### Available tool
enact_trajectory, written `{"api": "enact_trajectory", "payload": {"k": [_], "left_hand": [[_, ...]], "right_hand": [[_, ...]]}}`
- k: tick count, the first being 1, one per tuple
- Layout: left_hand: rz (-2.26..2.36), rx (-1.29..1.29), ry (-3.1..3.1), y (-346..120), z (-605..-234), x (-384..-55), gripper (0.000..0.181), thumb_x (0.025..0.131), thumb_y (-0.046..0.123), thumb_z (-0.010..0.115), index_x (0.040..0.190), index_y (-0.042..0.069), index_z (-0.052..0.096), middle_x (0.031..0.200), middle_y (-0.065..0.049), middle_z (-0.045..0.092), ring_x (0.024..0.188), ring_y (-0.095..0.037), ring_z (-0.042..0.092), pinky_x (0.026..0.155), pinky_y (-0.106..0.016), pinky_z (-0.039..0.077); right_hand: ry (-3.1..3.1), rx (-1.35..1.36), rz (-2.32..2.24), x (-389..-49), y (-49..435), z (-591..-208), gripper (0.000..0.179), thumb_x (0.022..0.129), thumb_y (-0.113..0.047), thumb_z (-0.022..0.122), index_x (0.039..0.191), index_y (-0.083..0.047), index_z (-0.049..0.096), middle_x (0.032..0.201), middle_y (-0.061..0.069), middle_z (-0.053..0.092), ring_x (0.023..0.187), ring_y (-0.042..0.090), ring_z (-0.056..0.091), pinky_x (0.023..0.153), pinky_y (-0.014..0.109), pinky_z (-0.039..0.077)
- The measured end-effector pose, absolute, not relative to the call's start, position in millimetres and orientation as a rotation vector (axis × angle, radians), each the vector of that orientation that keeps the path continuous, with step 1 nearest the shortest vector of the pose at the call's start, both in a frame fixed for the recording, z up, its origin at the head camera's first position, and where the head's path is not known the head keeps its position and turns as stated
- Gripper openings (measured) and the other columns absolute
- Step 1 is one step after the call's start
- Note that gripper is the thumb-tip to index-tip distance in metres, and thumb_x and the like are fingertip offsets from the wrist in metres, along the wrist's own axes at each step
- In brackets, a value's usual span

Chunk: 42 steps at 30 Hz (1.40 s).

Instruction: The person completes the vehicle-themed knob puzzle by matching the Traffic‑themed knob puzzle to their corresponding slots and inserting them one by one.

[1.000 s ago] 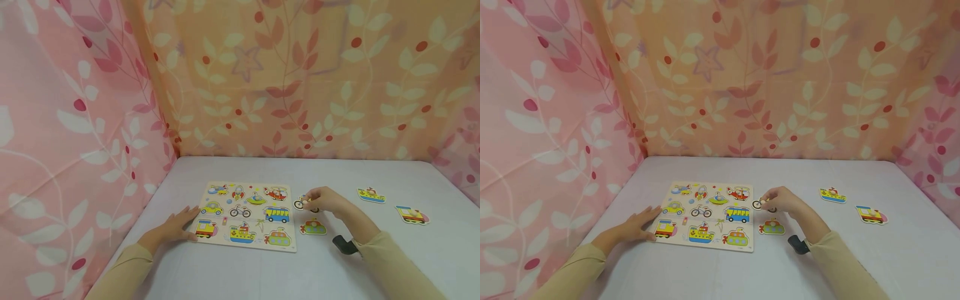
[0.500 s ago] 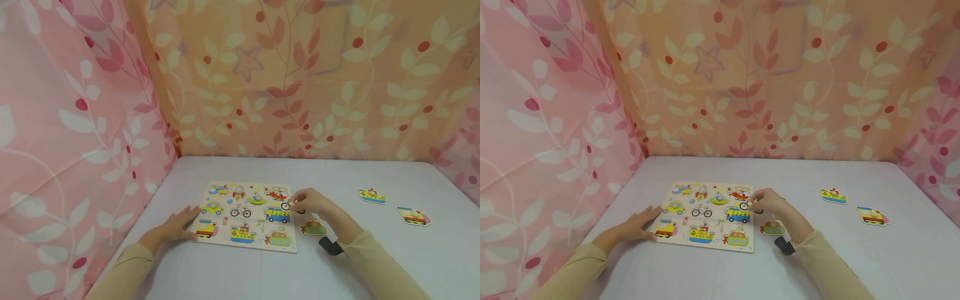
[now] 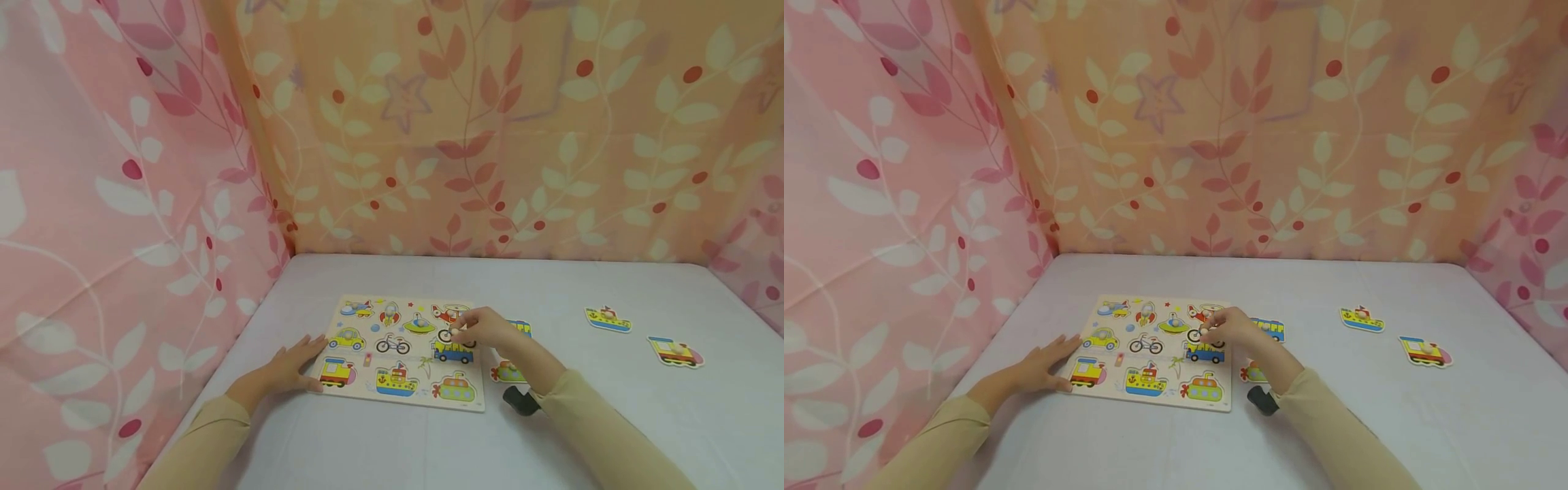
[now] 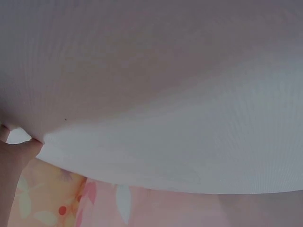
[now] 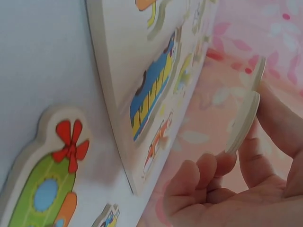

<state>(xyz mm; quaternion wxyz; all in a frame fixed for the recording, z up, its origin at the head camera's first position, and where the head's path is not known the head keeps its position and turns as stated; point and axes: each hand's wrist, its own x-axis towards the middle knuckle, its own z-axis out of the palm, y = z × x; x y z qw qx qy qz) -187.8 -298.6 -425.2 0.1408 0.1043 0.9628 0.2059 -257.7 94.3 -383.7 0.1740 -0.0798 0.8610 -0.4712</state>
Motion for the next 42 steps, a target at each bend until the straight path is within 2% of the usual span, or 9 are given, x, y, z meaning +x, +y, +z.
{"api": "enact_trajectory", "payload": {"k": [4, 8, 11, 19, 26, 36, 39, 42], "left_hand": [[0.592, 0.309, 2.781, -299.5, -426.1, -188.9, 0.101, 0.074, 0.045, 0.080, 0.153, 0.008, 0.029, 0.159, -0.013, 0.023, 0.146, -0.039, 0.008, 0.109, -0.069, 0.002], [0.591, 0.311, 2.779, -300.5, -426.3, -189.9, 0.101, 0.074, 0.045, 0.080, 0.153, 0.009, 0.029, 0.159, -0.013, 0.023, 0.146, -0.039, 0.008, 0.109, -0.069, 0.002], [0.588, 0.312, 2.776, -300.5, -426.4, -190.0, 0.100, 0.075, 0.045, 0.080, 0.153, 0.009, 0.029, 0.159, -0.013, 0.023, 0.146, -0.039, 0.008, 0.109, -0.069, 0.002], [0.580, 0.301, 2.774, -300.7, -427.2, -189.8, 0.100, 0.075, 0.045, 0.080, 0.153, 0.010, 0.029, 0.159, -0.012, 0.022, 0.147, -0.038, 0.008, 0.110, -0.068, 0.002], [0.577, 0.304, 2.780, -301.6, -429.0, -190.7, 0.101, 0.075, 0.046, 0.080, 0.153, 0.009, 0.029, 0.159, -0.012, 0.022, 0.147, -0.038, 0.007, 0.109, -0.068, 0.002], [0.575, 0.292, 2.779, -302.1, -427.9, -191.3, 0.101, 0.074, 0.046, 0.080, 0.153, 0.010, 0.029, 0.159, -0.012, 0.022, 0.146, -0.038, 0.008, 0.109, -0.069, 0.002], [0.578, 0.298, 2.778, -302.0, -427.6, -191.1, 0.101, 0.075, 0.046, 0.080, 0.153, 0.009, 0.029, 0.159, -0.012, 0.022, 0.147, -0.038, 0.008, 0.109, -0.069, 0.002], [0.583, 0.308, 2.776, -301.8, -427.9, -190.7, 0.101, 0.075, 0.046, 0.080, 0.153, 0.009, 0.029, 0.159, -0.012, 0.022, 0.147, -0.038, 0.008, 0.109, -0.068, 0.002]], "right_hand": [[2.444, -0.213, -1.359, -259.0, 84.8, -386.7, 0.014, 0.082, -0.012, 0.078, 0.091, -0.004, 0.070, 0.127, 0.019, 0.054, 0.118, 0.038, 0.045, 0.099, 0.059, 0.037], [2.438, -0.219, -1.386, -260.2, 75.4, -389.6, 0.013, 0.081, -0.009, 0.078, 0.091, -0.003, 0.071, 0.137, 0.024, 0.050, 0.127, 0.044, 0.042, 0.103, 0.058, 0.037], [2.440, -0.213, -1.392, -259.7, 67.8, -390.8, 0.013, 0.081, -0.008, 0.078, 0.091, -0.003, 0.072, 0.137, 0.024, 0.050, 0.128, 0.044, 0.042, 0.103, 0.057, 0.038], [2.409, -0.197, -1.435, -258.7, 44.9, -396.4, 0.012, 0.081, -0.006, 0.078, 0.090, -0.002, 0.073, 0.125, 0.020, 0.058, 0.119, 0.040, 0.050, 0.099, 0.055, 0.041], [2.410, -0.155, -1.441, -260.4, 26.0, -400.0, 0.010, 0.079, -0.006, 0.079, 0.087, -0.003, 0.073, 0.124, 0.017, 0.060, 0.121, 0.040, 0.050, 0.100, 0.055, 0.041], [2.432, -0.196, -1.377, -265.9, 3.9, -404.7, 0.012, 0.075, -0.005, 0.082, 0.083, -0.003, 0.073, 0.136, 0.022, 0.053, 0.130, 0.041, 0.043, 0.101, 0.050, 0.042], [2.430, -0.207, -1.361, -268.2, -2.4, -407.2, 0.014, 0.074, -0.004, 0.083, 0.084, -0.003, 0.074, 0.132, 0.020, 0.056, 0.123, 0.036, 0.049, 0.096, 0.044, 0.047], [2.435, -0.203, -1.342, -269.9, -8.2, -409.4, 0.015, 0.073, -0.004, 0.084, 0.084, -0.003, 0.073, 0.116, 0.014, 0.062, 0.102, 0.027, 0.057, 0.080, 0.034, 0.052]]}}
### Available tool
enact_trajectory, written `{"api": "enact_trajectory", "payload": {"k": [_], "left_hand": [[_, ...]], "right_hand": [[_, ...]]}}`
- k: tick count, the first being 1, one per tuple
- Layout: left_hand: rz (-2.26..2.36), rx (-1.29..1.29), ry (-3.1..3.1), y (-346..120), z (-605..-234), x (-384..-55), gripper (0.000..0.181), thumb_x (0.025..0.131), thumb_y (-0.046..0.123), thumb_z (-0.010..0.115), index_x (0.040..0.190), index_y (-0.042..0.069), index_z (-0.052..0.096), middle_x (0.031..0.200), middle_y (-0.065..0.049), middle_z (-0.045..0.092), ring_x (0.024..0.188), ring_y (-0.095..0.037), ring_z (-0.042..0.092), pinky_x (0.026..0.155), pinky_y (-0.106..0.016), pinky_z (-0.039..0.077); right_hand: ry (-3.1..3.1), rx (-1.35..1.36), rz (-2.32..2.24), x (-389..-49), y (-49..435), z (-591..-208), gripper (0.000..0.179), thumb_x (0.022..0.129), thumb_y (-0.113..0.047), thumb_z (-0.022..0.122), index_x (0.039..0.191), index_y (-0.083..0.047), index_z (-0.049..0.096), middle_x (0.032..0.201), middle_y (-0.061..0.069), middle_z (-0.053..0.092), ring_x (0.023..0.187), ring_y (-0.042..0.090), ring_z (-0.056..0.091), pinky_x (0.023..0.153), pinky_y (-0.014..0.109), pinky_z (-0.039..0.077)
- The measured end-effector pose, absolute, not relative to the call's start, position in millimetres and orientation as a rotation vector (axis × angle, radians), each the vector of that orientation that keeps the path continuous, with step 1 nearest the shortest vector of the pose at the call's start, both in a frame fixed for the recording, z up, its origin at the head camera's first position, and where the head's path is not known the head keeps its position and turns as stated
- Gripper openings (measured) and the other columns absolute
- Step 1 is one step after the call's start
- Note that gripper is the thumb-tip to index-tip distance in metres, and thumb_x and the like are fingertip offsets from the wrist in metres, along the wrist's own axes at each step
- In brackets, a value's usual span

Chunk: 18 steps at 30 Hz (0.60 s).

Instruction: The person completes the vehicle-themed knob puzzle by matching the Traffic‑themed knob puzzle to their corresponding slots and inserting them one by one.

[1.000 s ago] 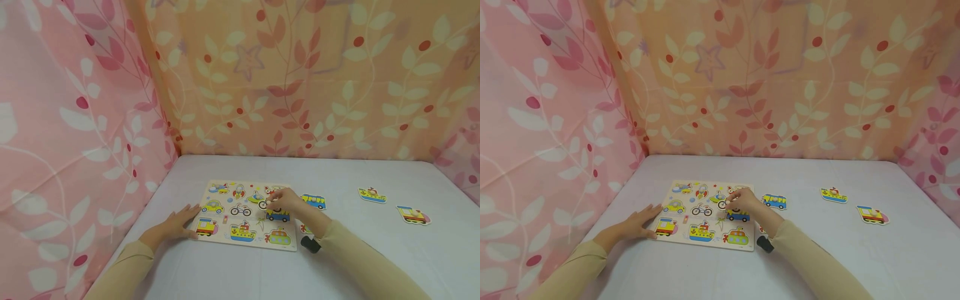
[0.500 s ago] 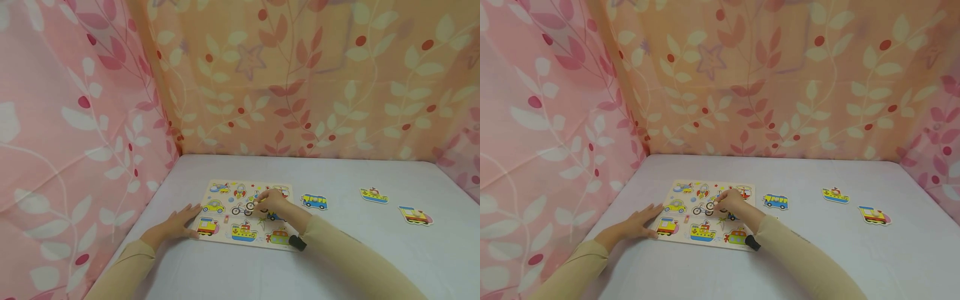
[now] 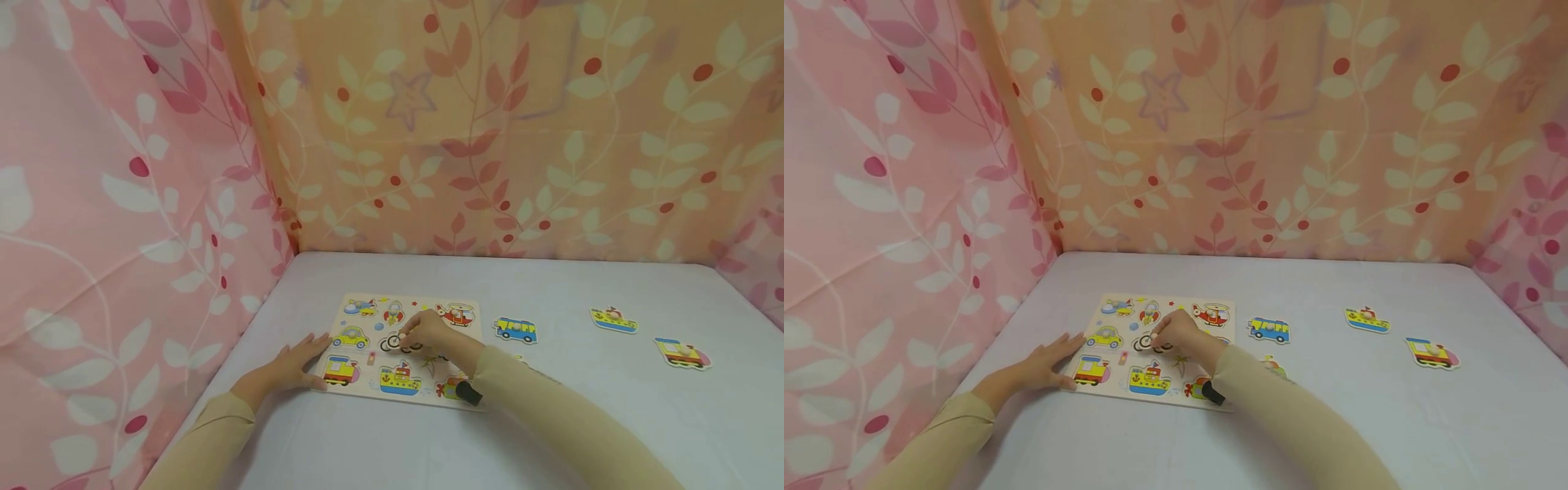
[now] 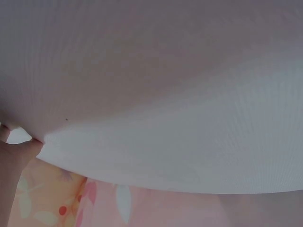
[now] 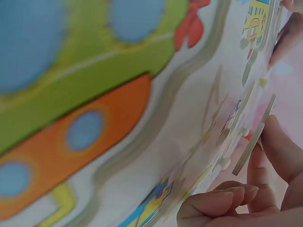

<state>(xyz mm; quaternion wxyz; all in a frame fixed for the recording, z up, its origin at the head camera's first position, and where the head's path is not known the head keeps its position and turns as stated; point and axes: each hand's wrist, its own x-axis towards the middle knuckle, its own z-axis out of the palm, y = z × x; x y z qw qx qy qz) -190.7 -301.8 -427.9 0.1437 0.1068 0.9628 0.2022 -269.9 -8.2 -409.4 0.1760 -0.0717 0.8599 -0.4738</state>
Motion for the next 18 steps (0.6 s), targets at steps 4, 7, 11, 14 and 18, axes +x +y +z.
{"api": "enact_trajectory", "payload": {"k": [4, 7, 11, 14, 18], "left_hand": [[0.578, 0.310, 2.778, -301.1, -427.9, -189.8, 0.100, 0.075, 0.046, 0.080, 0.153, 0.009, 0.029, 0.159, -0.012, 0.022, 0.147, -0.038, 0.007, 0.110, -0.068, 0.002], [0.574, 0.307, 2.780, -299.7, -427.9, -189.2, 0.099, 0.075, 0.046, 0.080, 0.153, 0.010, 0.029, 0.159, -0.011, 0.023, 0.147, -0.037, 0.007, 0.110, -0.067, 0.002], [0.566, 0.313, 2.786, -299.3, -428.3, -189.1, 0.098, 0.076, 0.044, 0.080, 0.153, 0.010, 0.030, 0.159, -0.010, 0.023, 0.147, -0.037, 0.008, 0.110, -0.068, 0.003], [0.558, 0.321, 2.790, -299.9, -428.6, -189.1, 0.098, 0.076, 0.044, 0.080, 0.153, 0.009, 0.030, 0.159, -0.011, 0.023, 0.147, -0.038, 0.008, 0.109, -0.069, 0.003], [0.559, 0.318, 2.786, -300.2, -427.2, -188.0, 0.098, 0.076, 0.044, 0.079, 0.153, 0.009, 0.029, 0.159, -0.012, 0.022, 0.147, -0.038, 0.007, 0.109, -0.069, 0.003]], "right_hand": [[2.417, -0.194, -1.353, -270.2, -15.5, -410.3, 0.015, 0.073, -0.002, 0.083, 0.082, -0.003, 0.072, 0.100, 0.009, 0.063, 0.084, 0.019, 0.056, 0.066, 0.025, 0.050], [2.389, -0.175, -1.383, -270.3, -19.4, -411.0, 0.015, 0.073, 0.001, 0.082, 0.081, -0.002, 0.069, 0.094, 0.008, 0.063, 0.080, 0.018, 0.057, 0.063, 0.024, 0.050], [2.407, -0.171, -1.354, -271.8, -23.7, -412.7, 0.015, 0.074, 0.000, 0.083, 0.078, -0.003, 0.068, 0.089, 0.007, 0.063, 0.078, 0.017, 0.057, 0.062, 0.024, 0.051], [2.446, -0.187, -1.308, -272.9, -26.9, -413.3, 0.015, 0.073, -0.003, 0.083, 0.078, -0.005, 0.069, 0.088, 0.006, 0.063, 0.078, 0.017, 0.058, 0.064, 0.025, 0.052], [2.477, -0.185, -1.277, -273.0, -30.7, -413.0, 0.015, 0.074, -0.003, 0.083, 0.078, -0.005, 0.069, 0.087, 0.006, 0.063, 0.079, 0.019, 0.058, 0.068, 0.029, 0.052]]}}
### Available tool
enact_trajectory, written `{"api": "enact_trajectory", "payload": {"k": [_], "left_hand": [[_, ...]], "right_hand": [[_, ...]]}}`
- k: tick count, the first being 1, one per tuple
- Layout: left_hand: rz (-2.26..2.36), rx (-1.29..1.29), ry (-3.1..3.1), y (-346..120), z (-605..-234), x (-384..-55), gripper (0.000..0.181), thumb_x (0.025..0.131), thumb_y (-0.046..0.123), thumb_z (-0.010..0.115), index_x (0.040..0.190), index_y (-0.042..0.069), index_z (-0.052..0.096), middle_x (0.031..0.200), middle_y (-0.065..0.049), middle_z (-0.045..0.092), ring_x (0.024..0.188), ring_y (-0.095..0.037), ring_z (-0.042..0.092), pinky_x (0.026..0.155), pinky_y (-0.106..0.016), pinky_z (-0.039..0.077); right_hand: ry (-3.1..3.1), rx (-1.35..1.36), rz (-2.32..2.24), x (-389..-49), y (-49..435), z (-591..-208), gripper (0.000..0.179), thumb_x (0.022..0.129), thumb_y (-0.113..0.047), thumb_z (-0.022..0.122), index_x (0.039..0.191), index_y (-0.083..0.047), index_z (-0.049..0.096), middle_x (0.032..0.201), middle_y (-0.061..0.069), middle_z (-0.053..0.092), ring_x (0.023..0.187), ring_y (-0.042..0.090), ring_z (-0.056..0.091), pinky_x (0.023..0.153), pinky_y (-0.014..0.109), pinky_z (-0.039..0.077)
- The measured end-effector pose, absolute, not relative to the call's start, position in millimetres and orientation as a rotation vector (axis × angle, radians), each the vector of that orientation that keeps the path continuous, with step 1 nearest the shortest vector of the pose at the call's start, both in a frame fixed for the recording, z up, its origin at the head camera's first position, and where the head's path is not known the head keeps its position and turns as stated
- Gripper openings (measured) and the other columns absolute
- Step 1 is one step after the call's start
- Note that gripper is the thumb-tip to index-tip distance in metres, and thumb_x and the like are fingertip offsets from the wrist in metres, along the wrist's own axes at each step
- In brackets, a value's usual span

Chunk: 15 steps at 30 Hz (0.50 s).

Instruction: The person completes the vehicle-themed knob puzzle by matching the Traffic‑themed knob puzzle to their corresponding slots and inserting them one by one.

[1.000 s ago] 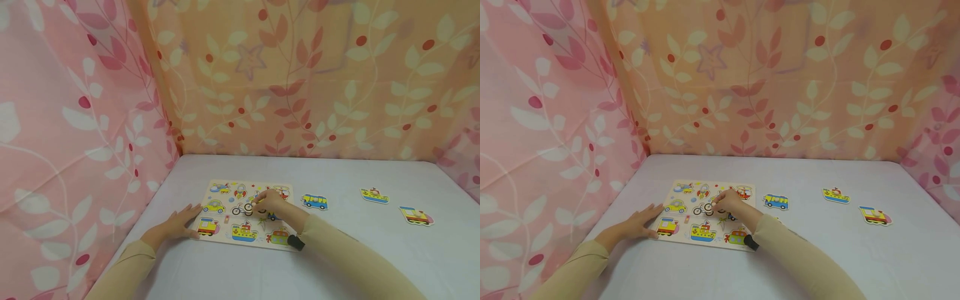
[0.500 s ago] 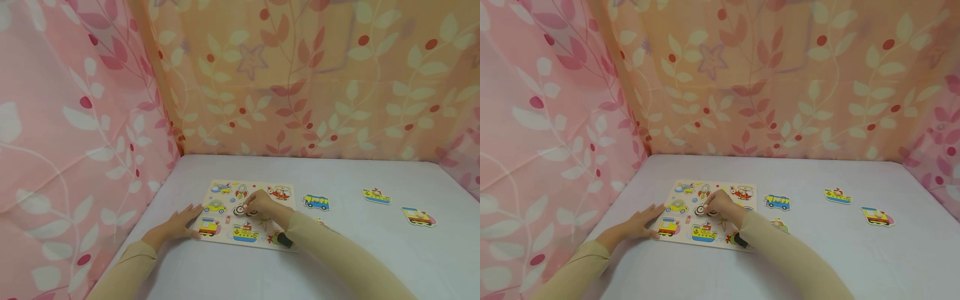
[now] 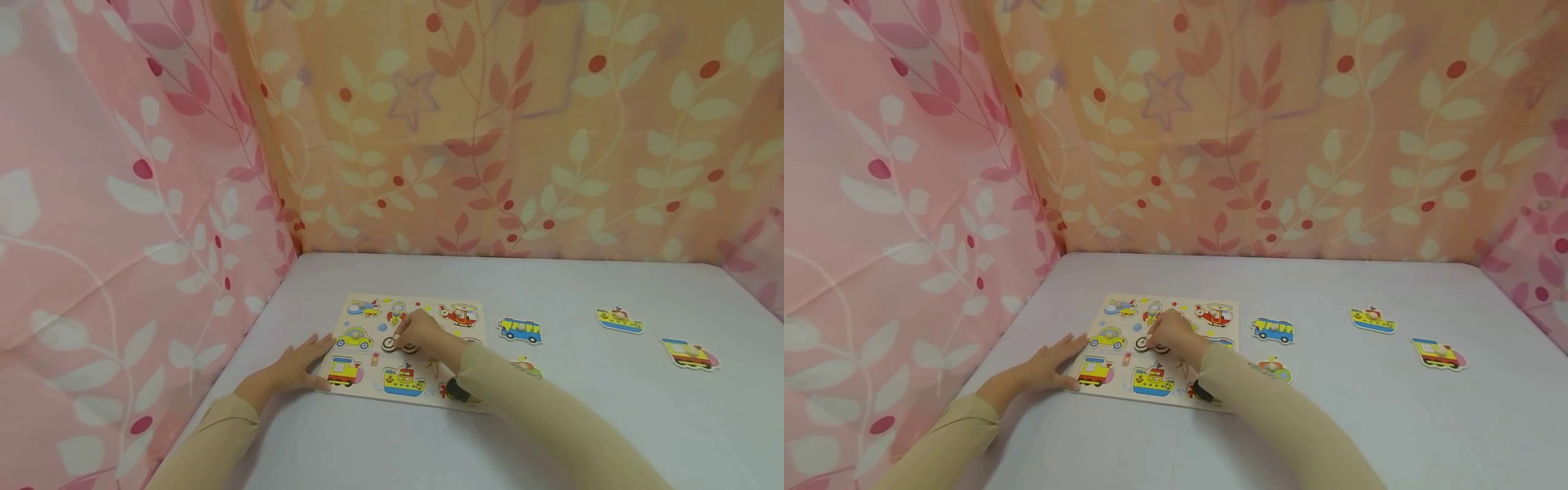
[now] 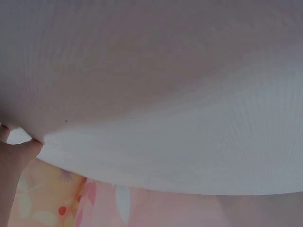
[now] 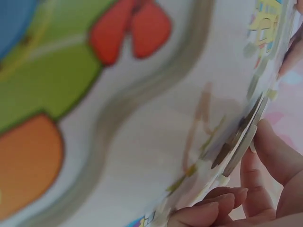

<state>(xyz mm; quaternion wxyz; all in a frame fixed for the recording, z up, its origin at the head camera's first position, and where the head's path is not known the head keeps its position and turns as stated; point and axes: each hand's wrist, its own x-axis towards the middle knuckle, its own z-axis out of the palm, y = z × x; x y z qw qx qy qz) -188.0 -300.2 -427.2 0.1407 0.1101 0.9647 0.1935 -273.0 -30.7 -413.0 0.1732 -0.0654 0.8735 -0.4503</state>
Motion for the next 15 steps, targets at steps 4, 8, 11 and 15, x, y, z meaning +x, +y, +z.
{"api": "enact_trajectory", "payload": {"k": [4, 8, 11, 15], "left_hand": [[0.577, 0.315, 2.780, -298.4, -424.5, -187.6, 0.098, 0.076, 0.043, 0.080, 0.153, 0.008, 0.029, 0.159, -0.013, 0.022, 0.146, -0.039, 0.007, 0.109, -0.068, 0.002], [0.584, 0.313, 2.779, -297.5, -423.0, -186.9, 0.098, 0.076, 0.042, 0.080, 0.153, 0.008, 0.030, 0.159, -0.013, 0.023, 0.146, -0.039, 0.008, 0.109, -0.068, 0.001], [0.579, 0.309, 2.780, -297.4, -423.4, -187.0, 0.098, 0.076, 0.042, 0.080, 0.153, 0.008, 0.029, 0.159, -0.012, 0.023, 0.146, -0.039, 0.007, 0.110, -0.068, 0.001], [0.578, 0.303, 2.778, -297.9, -424.4, -187.4, 0.098, 0.076, 0.043, 0.080, 0.153, 0.008, 0.029, 0.159, -0.012, 0.022, 0.147, -0.038, 0.007, 0.110, -0.067, 0.001]], "right_hand": [[2.491, -0.161, -1.246, -272.4, -31.1, -412.3, 0.014, 0.074, -0.006, 0.083, 0.079, -0.006, 0.070, 0.089, 0.006, 0.064, 0.081, 0.020, 0.059, 0.072, 0.032, 0.052], [2.477, -0.154, -1.232, -272.3, -29.3, -411.3, 0.013, 0.075, -0.008, 0.083, 0.082, -0.008, 0.072, 0.094, 0.006, 0.064, 0.085, 0.020, 0.059, 0.078, 0.033, 0.053], [2.470, -0.174, -1.240, -271.3, -26.7, -410.1, 0.012, 0.077, -0.008, 0.082, 0.084, -0.007, 0.073, 0.094, 0.006, 0.066, 0.086, 0.019, 0.059, 0.079, 0.034, 0.052], [2.468, -0.202, -1.267, -270.0, -23.1, -408.7, 0.012, 0.078, -0.008, 0.080, 0.087, -0.006, 0.073, 0.095, 0.005, 0.067, 0.086, 0.018, 0.058, 0.081, 0.034, 0.050]]}}
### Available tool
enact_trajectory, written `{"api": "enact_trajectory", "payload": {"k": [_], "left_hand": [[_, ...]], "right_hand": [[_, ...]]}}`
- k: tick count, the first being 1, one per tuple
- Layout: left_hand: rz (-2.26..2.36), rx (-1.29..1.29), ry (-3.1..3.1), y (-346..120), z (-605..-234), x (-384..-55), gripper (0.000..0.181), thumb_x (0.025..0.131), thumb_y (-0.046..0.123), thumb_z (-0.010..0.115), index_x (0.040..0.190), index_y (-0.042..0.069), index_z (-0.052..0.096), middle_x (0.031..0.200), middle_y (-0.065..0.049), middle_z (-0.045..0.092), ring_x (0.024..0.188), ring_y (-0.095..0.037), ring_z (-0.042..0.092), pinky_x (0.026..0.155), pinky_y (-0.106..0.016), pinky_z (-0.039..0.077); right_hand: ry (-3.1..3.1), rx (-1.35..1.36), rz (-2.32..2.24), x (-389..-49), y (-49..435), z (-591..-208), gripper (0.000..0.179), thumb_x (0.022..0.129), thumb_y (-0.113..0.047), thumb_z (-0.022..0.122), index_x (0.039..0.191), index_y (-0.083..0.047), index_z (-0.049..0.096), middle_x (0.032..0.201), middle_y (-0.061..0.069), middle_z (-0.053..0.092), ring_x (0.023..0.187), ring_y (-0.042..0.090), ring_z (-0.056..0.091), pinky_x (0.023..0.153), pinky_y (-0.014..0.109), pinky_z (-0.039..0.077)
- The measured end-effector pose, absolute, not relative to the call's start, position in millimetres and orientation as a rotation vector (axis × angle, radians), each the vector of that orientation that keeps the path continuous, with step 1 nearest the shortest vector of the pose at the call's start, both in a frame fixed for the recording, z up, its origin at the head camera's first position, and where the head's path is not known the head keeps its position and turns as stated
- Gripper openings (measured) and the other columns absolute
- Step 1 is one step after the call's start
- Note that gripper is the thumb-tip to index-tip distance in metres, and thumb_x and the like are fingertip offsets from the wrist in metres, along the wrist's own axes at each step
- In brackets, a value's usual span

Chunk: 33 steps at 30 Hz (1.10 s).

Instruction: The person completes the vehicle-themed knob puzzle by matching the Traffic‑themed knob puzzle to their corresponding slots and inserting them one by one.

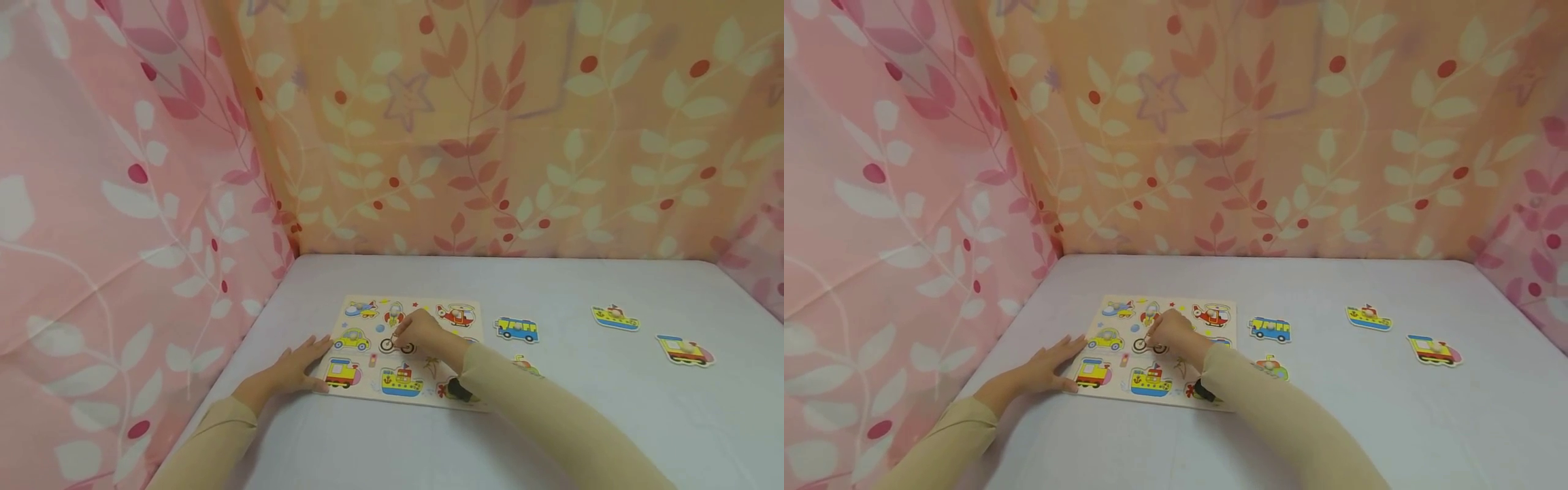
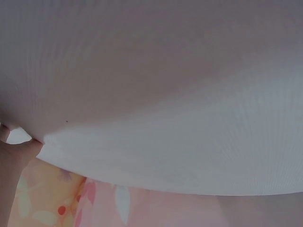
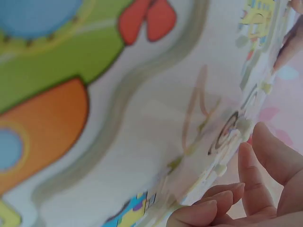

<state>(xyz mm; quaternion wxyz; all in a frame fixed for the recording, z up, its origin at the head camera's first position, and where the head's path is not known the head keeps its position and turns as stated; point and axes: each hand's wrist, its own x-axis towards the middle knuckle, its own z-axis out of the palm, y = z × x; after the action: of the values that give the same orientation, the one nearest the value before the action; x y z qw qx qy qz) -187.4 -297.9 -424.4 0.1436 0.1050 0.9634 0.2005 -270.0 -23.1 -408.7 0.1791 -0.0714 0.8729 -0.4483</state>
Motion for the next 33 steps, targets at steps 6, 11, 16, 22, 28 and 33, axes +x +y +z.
{"api": "enact_trajectory", "payload": {"k": [6, 11, 16, 22, 28, 33], "left_hand": [[0.574, 0.283, 2.779, -299.5, -427.7, -186.1, 0.099, 0.076, 0.043, 0.080, 0.153, 0.009, 0.029, 0.160, -0.011, 0.022, 0.147, -0.038, 0.007, 0.110, -0.067, 0.002], [0.577, 0.305, 2.782, -299.1, -428.6, -186.8, 0.099, 0.076, 0.043, 0.080, 0.153, 0.009, 0.029, 0.159, -0.012, 0.022, 0.147, -0.038, 0.007, 0.109, -0.068, 0.002], [0.577, 0.312, 2.786, -298.4, -429.0, -188.2, 0.099, 0.076, 0.043, 0.080, 0.153, 0.008, 0.029, 0.159, -0.012, 0.022, 0.146, -0.038, 0.007, 0.109, -0.069, 0.002], [0.589, 0.312, 2.779, -298.3, -429.3, -190.2, 0.099, 0.076, 0.044, 0.080, 0.153, 0.009, 0.029, 0.160, -0.011, 0.022, 0.147, -0.038, 0.007, 0.109, -0.068, 0.001], [0.572, 0.307, 2.782, -298.7, -429.9, -191.0, 0.100, 0.076, 0.045, 0.080, 0.154, 0.010, 0.028, 0.160, -0.011, 0.021, 0.147, -0.038, 0.007, 0.110, -0.068, 0.001], [0.569, 0.287, 2.782, -298.6, -427.4, -188.9, 0.099, 0.076, 0.043, 0.080, 0.154, 0.010, 0.028, 0.160, -0.011, 0.022, 0.147, -0.038, 0.007, 0.110, -0.067, 0.001]], "right_hand": [[2.446, -0.243, -1.245, -270.0, -22.1, -409.9, 0.011, 0.081, -0.010, 0.078, 0.091, -0.007, 0.075, 0.106, 0.007, 0.066, 0.091, 0.018, 0.058, 0.086, 0.036, 0.050], [2.465, -0.263, -1.168, -269.0, -19.9, -410.7, 0.009, 0.081, -0.011, 0.078, 0.090, -0.009, 0.076, 0.097, 0.004, 0.067, 0.084, 0.017, 0.057, 0.080, 0.033, 0.050], [2.468, -0.256, -1.199, -268.0, -11.7, -405.6, 0.014, 0.083, -0.014, 0.077, 0.095, -0.009, 0.076, 0.113, 0.008, 0.065, 0.097, 0.020, 0.057, 0.089, 0.036, 0.048], [2.462, -0.269, -1.268, -272.9, 9.3, -396.3, 0.019, 0.082, -0.011, 0.077, 0.101, -0.007, 0.076, 0.135, 0.018, 0.054, 0.124, 0.037, 0.049, 0.100, 0.047, 0.044], [2.443, -0.279, -1.330, -273.0, 38.8, -383.0, 0.020, 0.085, -0.009, 0.073, 0.104, -0.003, 0.074, 0.140, 0.020, 0.051, 0.133, 0.041, 0.040, 0.105, 0.052, 0.038], [2.449, -0.256, -1.308, -272.1, 64.0, -376.6, 0.024, 0.088, -0.012, 0.071, 0.109, -0.002, 0.072, 0.140, 0.020, 0.050, 0.132, 0.041, 0.040, 0.106, 0.058, 0.033]]}}
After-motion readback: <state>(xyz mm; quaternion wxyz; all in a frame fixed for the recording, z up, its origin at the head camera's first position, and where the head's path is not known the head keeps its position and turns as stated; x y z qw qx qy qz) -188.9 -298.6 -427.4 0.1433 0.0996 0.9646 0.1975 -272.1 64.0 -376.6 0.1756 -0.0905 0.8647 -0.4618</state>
